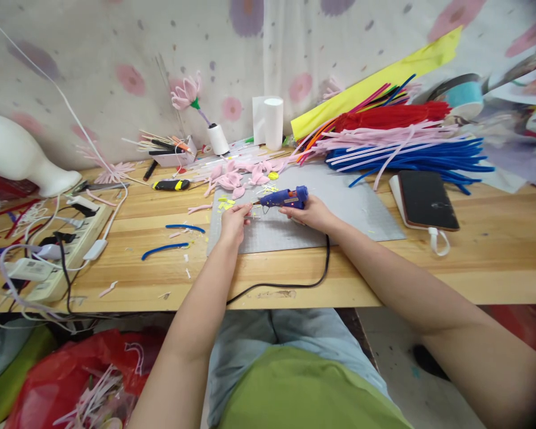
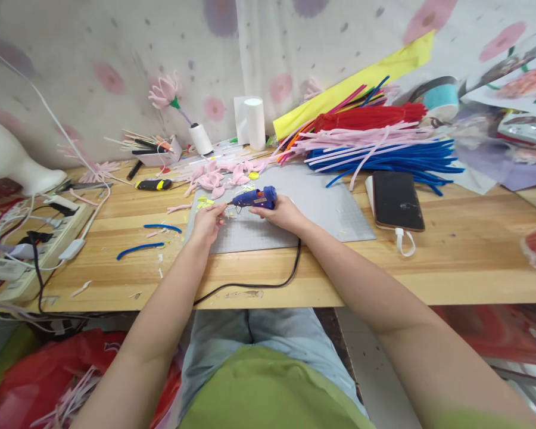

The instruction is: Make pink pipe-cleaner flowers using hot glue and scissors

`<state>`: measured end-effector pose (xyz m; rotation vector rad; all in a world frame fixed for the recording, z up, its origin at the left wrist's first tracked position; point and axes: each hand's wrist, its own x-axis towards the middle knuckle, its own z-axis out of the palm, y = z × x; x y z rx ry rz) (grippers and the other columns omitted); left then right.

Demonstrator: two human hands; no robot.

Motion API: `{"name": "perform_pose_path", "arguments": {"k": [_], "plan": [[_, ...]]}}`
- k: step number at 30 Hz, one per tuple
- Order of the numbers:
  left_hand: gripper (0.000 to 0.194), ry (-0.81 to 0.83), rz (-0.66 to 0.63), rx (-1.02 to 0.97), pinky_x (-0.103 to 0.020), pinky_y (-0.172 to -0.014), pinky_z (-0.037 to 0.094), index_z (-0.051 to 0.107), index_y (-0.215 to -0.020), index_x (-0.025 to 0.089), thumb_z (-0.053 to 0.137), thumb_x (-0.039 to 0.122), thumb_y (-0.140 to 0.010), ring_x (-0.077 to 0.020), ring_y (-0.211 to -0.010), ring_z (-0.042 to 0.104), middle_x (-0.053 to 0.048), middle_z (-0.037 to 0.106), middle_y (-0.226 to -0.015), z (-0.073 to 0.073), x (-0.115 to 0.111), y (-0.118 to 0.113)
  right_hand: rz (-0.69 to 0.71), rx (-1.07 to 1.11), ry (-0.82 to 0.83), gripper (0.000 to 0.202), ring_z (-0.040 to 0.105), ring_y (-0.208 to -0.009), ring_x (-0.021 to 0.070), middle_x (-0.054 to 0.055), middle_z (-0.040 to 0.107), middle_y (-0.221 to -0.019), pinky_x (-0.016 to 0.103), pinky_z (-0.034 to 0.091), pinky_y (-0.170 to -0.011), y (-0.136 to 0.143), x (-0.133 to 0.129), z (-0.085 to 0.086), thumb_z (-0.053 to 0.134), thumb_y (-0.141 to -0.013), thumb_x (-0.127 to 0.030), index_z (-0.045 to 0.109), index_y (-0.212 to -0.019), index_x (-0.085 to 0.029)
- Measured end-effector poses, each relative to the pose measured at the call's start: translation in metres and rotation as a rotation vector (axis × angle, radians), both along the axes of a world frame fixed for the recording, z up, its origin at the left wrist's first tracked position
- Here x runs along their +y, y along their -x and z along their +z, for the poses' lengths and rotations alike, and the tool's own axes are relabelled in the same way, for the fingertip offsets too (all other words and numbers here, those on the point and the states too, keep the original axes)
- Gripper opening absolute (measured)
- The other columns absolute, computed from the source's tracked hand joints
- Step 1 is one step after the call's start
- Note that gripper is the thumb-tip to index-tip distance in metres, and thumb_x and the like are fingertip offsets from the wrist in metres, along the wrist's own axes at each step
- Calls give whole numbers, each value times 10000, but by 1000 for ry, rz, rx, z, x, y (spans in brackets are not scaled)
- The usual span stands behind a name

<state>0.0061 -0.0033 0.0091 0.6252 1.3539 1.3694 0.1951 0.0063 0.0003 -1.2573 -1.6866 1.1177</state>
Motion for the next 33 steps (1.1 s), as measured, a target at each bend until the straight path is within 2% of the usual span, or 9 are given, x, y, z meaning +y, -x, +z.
{"name": "perform_pose_path", "arguments": {"k": [8,33], "plan": [[145,-16,-15,-4,-177,-420,264,605,-577,103,742,132,-540,-41,-509,446,20,524,-552,-1,0,1,6,-27,-36,467,492,-558,118,1,552,-559,264,396,-554,-1,0,0,661,-606,-577,625,-772,-142],[121,-26,-44,5,-177,-418,272,612,-580,103,730,112,-554,-44,-500,462,16,534,-560,-4,0,2,10,-31,-58,457,458,-536,102,-2,541,-573,253,380,-548,-2,4,-5,644,-633,-560,627,-799,-135]]}}
